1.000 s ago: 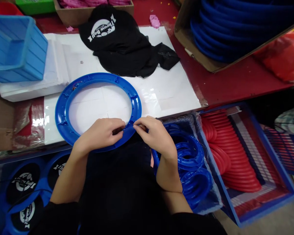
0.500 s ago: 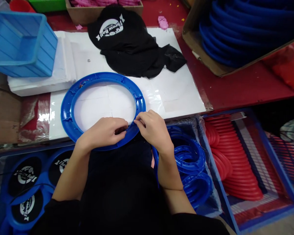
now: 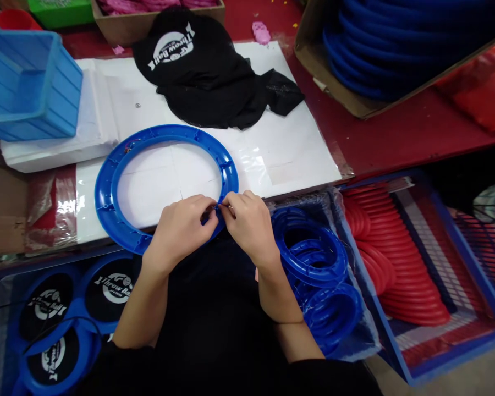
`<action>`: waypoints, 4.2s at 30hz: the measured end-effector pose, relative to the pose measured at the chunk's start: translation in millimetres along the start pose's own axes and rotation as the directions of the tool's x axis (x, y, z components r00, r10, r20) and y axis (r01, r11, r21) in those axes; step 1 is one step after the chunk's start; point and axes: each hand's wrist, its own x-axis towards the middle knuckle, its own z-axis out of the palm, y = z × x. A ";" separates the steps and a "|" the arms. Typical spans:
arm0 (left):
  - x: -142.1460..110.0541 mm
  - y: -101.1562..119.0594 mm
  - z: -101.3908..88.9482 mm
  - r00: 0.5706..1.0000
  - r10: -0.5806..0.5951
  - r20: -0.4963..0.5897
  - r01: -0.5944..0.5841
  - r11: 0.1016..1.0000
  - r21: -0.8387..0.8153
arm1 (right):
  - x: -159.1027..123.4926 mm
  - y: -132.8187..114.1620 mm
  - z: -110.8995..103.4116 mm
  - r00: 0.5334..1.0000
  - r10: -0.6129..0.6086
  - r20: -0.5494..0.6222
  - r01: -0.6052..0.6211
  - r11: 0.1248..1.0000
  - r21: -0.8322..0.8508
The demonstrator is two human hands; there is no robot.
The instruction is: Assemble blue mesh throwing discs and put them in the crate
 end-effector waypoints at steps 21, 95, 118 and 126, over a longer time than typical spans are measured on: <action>7.6 -7.1 8.4 0.998 0.062 0.012 -0.062 0.998 -0.008 | 38.3 29.9 -30.0 0.984 -0.166 0.063 0.144 0.953 0.266; 7.4 -7.9 1.9 0.996 0.061 0.061 -0.059 0.997 -0.042 | 73.9 33.0 -53.6 0.764 -0.441 0.470 0.466 0.882 0.070; 7.9 -15.3 9.8 0.995 0.099 -0.006 -0.098 0.980 -0.170 | 11.9 43.1 13.2 0.988 -0.113 -0.105 0.124 0.987 0.105; 9.8 -14.8 11.4 0.994 0.107 -0.022 -0.109 0.981 -0.158 | 11.6 22.0 -1.7 0.997 0.078 0.027 -0.081 0.986 0.147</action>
